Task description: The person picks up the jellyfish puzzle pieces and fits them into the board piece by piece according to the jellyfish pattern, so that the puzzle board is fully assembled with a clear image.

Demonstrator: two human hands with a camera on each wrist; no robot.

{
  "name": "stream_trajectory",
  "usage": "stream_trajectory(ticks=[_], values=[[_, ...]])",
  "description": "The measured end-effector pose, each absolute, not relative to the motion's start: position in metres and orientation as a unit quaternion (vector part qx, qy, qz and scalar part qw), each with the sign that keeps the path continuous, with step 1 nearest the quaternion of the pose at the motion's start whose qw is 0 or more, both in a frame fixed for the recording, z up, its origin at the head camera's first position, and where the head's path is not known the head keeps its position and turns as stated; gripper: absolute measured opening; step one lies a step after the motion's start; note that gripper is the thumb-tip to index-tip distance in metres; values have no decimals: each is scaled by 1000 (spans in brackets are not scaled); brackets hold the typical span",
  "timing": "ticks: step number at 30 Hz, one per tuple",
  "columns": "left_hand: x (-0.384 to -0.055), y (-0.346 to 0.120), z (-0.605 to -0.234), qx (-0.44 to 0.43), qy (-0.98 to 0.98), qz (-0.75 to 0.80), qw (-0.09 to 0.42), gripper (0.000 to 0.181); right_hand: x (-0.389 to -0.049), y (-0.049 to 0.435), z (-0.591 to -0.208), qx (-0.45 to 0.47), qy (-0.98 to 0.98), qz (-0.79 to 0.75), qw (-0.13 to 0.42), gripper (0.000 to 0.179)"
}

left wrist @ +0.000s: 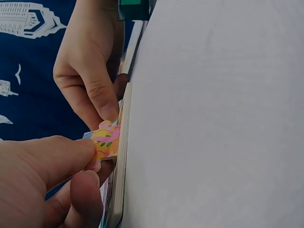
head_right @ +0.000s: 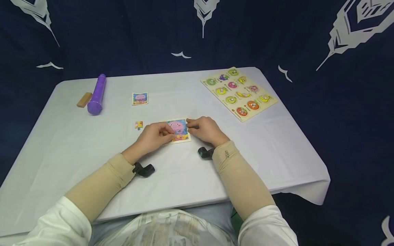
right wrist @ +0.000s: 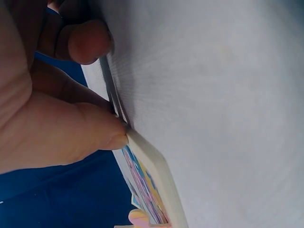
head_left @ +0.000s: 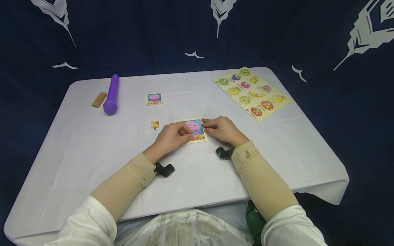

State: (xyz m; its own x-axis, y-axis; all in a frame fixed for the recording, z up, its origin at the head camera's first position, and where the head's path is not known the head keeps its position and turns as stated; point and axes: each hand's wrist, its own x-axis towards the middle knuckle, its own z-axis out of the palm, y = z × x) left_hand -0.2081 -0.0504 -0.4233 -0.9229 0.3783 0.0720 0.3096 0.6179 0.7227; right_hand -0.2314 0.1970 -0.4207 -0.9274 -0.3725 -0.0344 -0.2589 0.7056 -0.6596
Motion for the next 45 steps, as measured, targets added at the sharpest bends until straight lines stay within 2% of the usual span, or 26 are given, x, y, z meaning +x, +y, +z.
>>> stream_trajectory(ticks=[28,36,45], values=[[-209,-48,-428,207,926,315,16,8,-230,197,-422,-171,918,-350,76,28],[-205,-48,-431,233,926,298,-18,13,-230,197,-422,-171,919,-347,74,28],[-202,-48,-429,256,926,279,-7,14,-229,197,-420,-173,918,-349,74,28]])
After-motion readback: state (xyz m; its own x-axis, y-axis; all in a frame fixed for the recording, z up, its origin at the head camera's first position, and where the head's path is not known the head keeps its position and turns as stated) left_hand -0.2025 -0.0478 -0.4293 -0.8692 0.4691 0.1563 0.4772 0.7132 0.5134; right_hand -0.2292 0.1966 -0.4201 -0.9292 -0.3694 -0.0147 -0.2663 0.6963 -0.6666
